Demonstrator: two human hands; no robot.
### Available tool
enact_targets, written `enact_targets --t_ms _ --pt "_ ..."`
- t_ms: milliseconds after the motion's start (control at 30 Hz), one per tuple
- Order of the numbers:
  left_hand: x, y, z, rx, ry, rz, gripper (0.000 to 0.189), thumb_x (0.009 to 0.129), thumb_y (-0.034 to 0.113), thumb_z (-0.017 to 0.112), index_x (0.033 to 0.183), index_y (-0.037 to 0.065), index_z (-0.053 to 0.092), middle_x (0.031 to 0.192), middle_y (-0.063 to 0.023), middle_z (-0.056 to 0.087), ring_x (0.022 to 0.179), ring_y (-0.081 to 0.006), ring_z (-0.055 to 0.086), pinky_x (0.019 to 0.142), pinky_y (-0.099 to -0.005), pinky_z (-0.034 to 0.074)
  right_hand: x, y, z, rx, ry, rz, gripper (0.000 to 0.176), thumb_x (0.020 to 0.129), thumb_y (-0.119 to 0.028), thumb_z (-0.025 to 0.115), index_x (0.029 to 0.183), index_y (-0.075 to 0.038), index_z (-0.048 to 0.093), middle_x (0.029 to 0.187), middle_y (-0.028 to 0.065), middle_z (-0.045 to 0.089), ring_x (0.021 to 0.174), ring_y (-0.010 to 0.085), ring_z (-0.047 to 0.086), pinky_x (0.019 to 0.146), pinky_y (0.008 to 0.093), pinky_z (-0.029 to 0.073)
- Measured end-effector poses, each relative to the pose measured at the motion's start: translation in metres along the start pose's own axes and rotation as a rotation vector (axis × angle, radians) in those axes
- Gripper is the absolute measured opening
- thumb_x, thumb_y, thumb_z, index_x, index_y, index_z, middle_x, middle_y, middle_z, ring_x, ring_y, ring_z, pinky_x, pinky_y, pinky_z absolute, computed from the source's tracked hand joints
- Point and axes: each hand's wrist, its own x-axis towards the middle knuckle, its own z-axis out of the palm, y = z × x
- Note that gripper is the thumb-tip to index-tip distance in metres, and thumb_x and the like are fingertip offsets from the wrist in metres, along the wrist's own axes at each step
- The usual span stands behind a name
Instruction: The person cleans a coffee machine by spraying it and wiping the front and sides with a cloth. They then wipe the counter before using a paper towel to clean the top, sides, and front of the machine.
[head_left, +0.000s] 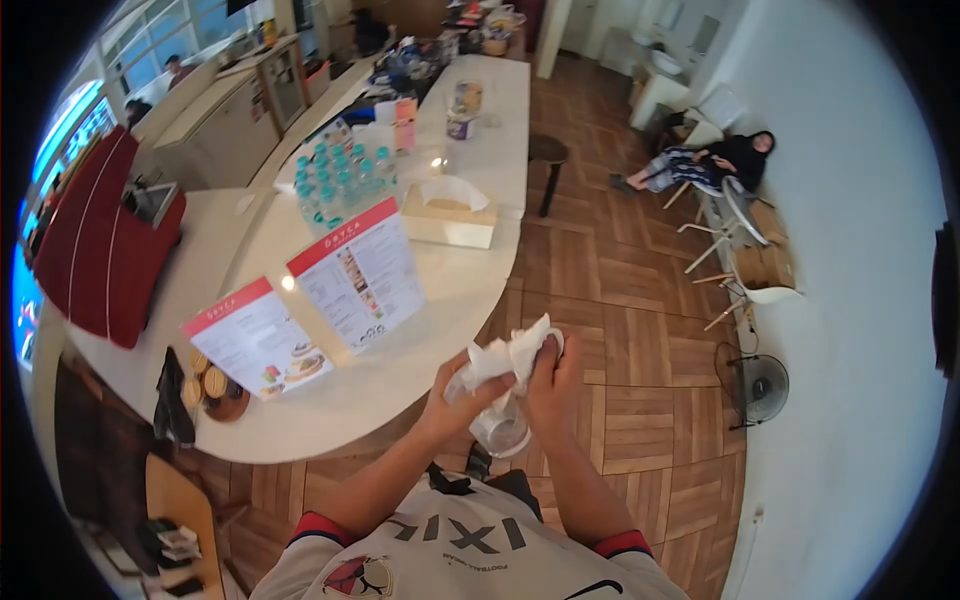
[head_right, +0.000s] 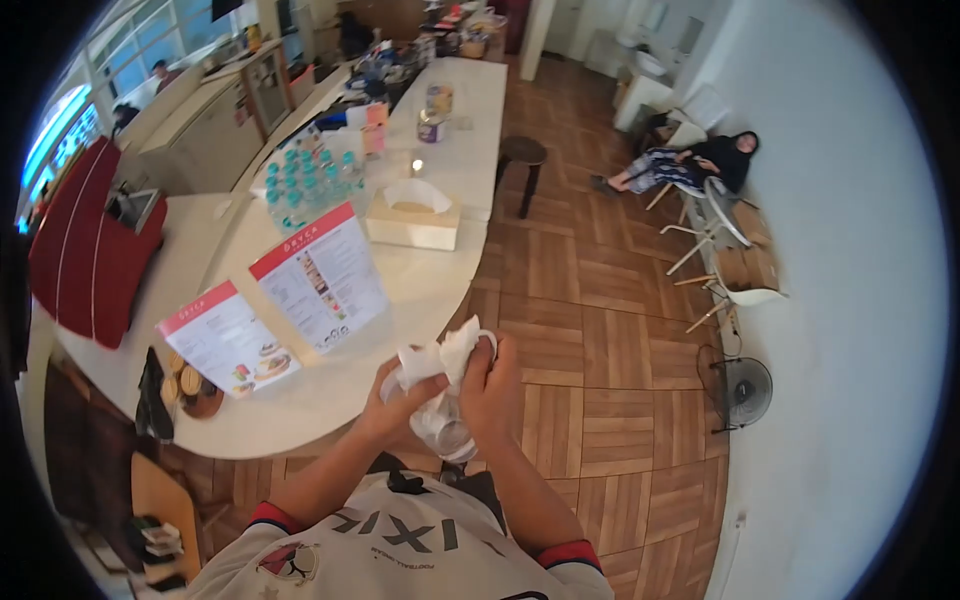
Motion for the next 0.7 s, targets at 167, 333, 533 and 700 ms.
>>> enact_targets --t_ms 167,333,533,700 --pt "0.006 -0.013 -0.01 -0.301 0.201 -0.025 0.043 0.089 0.015 0.07 0.126 0.002 0.055 0.112 -0.0081 0.065 0.103 -0.0198 0.063 0.086 -0.0334 0.053 0.022 -0.007 -0.01 0.554 -0.257 0.491 0.017 0.101 -0.021 0.053 0.108 -0.007 0.057 0.095 0.0083 0.066 0.081 0.02 0.062 0.068 0.0348 0.05" --pt "-0.002 -0.01 -0.019 -0.492 0.259 0.055 0.041 0.09 0.016 0.07 0.126 0.001 0.055 0.116 -0.0096 0.064 0.105 -0.0213 0.063 0.088 -0.0361 0.053 0.029 0.014 0.003 1.075 -0.375 0.752 0.017 0.101 -0.023 0.053 0.111 -0.01 0.058 0.095 0.0041 0.065 0.079 0.0157 0.062 0.061 0.0299 0.05" --pt "-0.017 -0.013 -0.05 -0.605 0.292 0.116 0.05 0.092 0.013 0.066 0.136 0.001 0.045 0.127 -0.014 0.059 0.116 -0.0286 0.06 0.098 -0.0441 0.052 0.022 0.022 0.035 0.856 -0.544 0.959 0.02 0.102 -0.024 0.052 0.112 -0.007 0.056 0.092 0.0029 0.064 0.071 0.0133 0.058 0.057 0.0289 0.048" --pt "-0.038 0.005 -0.076 -0.585 0.285 0.096 0.049 0.09 0.014 0.07 0.131 -0.002 0.051 0.119 -0.0134 0.064 0.112 -0.0247 0.062 0.095 -0.0387 0.051 0.01 0.036 0.061 0.255 -0.507 0.349 0.029 0.101 -0.023 0.055 0.122 -0.003 0.054 0.101 0.0053 0.062 0.082 0.0138 0.06 0.068 0.0285 0.051"
